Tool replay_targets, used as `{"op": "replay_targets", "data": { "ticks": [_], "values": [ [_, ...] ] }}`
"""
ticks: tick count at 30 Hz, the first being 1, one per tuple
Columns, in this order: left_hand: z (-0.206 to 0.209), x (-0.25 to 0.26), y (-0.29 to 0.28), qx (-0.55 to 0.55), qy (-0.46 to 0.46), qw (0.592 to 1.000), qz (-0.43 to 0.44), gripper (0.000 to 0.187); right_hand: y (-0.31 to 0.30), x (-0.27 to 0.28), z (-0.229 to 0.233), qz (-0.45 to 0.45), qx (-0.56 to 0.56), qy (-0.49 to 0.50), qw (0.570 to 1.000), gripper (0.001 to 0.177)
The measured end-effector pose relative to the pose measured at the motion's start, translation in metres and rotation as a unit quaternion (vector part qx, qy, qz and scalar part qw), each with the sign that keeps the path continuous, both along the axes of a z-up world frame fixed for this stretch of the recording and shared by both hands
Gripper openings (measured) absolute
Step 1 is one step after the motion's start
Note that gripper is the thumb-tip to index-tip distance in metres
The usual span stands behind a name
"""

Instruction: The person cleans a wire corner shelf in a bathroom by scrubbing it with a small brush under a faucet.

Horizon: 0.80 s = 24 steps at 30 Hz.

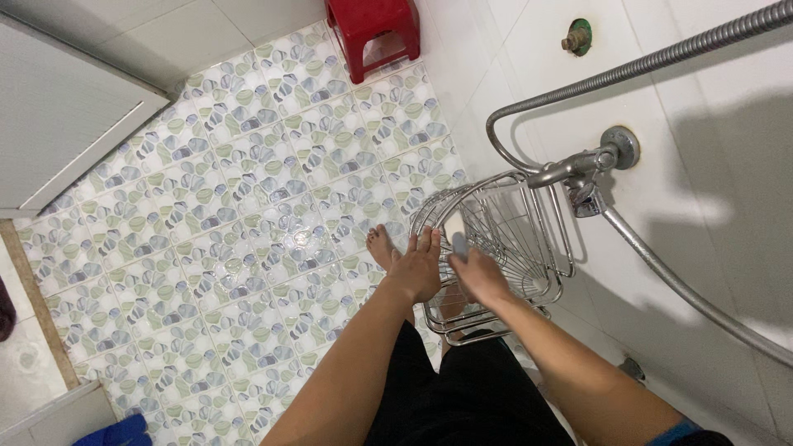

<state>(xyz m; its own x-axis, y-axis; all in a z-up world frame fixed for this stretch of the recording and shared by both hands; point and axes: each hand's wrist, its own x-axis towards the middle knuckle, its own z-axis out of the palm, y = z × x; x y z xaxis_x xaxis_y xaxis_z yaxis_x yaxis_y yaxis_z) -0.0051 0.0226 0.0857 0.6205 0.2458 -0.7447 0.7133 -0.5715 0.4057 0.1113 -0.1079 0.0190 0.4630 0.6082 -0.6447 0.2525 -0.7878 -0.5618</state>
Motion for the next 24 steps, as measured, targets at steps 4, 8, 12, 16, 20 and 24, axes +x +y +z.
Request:
{"op": "replay_targets", "data": {
  "ticks": [4,8,12,16,20,24],
  "values": [
    [0.001,0.001,-0.001,0.005,0.009,1.000,-0.017,0.086,0.028,0.046,0.025,-0.178,-0.048,0.008,0.983,0.050],
    [0.001,0.004,0.000,0.012,0.006,1.000,-0.019,0.088,0.045,0.049,-0.007,-0.201,-0.030,-0.007,0.979,0.052],
    [-0.001,0.003,0.003,0.023,-0.001,0.999,-0.026,0.084,0.024,0.007,-0.041,-0.091,0.035,-0.163,0.982,0.045],
    [-0.021,0.009,0.006,0.016,-0.013,1.000,-0.020,0.080,-0.013,0.006,-0.004,-0.075,0.004,-0.064,0.995,0.042],
    [-0.028,0.015,0.021,-0.025,-0.107,0.984,0.140,0.053,-0.024,0.035,0.050,-0.302,0.060,0.123,0.943,0.034],
    [-0.019,0.025,0.026,-0.042,-0.134,0.932,0.335,0.043,-0.007,0.076,0.077,-0.334,0.198,0.371,0.844,0.043]
  ]
}}
